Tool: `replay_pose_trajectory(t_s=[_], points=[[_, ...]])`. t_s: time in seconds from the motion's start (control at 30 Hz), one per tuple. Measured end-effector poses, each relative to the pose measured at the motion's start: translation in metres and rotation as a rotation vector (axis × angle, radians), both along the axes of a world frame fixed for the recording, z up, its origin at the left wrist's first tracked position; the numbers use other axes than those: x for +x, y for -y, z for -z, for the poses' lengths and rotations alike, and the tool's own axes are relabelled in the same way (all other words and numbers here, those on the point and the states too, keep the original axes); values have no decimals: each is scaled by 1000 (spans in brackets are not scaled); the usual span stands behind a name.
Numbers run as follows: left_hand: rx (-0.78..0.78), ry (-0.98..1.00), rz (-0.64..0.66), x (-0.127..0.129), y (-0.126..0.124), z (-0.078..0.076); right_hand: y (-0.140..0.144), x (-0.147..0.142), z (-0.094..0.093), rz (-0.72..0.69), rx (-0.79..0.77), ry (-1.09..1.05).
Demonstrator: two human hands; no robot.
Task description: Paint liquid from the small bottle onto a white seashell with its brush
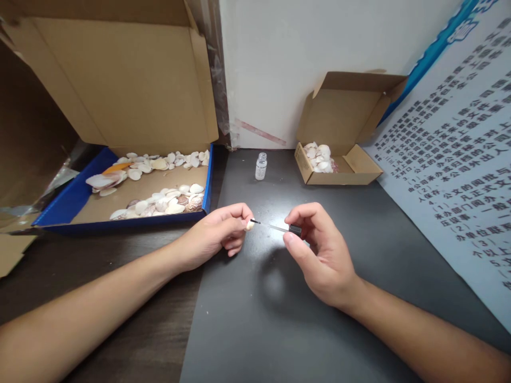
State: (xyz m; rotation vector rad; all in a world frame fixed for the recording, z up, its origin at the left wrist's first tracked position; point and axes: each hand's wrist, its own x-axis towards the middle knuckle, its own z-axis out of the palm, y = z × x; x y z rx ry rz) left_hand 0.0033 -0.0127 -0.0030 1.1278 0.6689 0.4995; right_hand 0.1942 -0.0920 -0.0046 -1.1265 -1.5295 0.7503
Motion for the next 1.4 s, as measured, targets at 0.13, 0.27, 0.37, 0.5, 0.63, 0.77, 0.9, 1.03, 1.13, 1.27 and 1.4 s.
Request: replay_pose_trajectory(t_s=[0.13,0.27,0.37,0.5,0.63,0.77,0.9,1.03,1.13,1.27,1.4], points=[[5,-4,-3,0,0,0,0,0,0,8,-14,12],[10,-10,-2,0,0,0,0,0,1,5,-20,0],[10,-2,-4,0,0,-1,0,0,1,-36,-25,-16],[5,8,1,-1,0,-1,-1,-1,0,-4,-20,3],[-1,7,6,-1,0,0,-1,-1,-3,17,-25,31],[4,2,2,-1,0,-1,-1,0,-3,-4,-41,57],[5,2,2,-1,0,-1,-2,0,-3,-15,-58,60],[9,3,7,-1,0,-1,-1,1,-3,-41,-70,57],[16,-2,8,-1,0,-1,0,2,-3,-74,-66,46],[15,2,7,-1,0,-1,0,2,-1,-84,-40,27],[13,13,18,-2,0,-1,0,0,-2,-41,-49,41]])
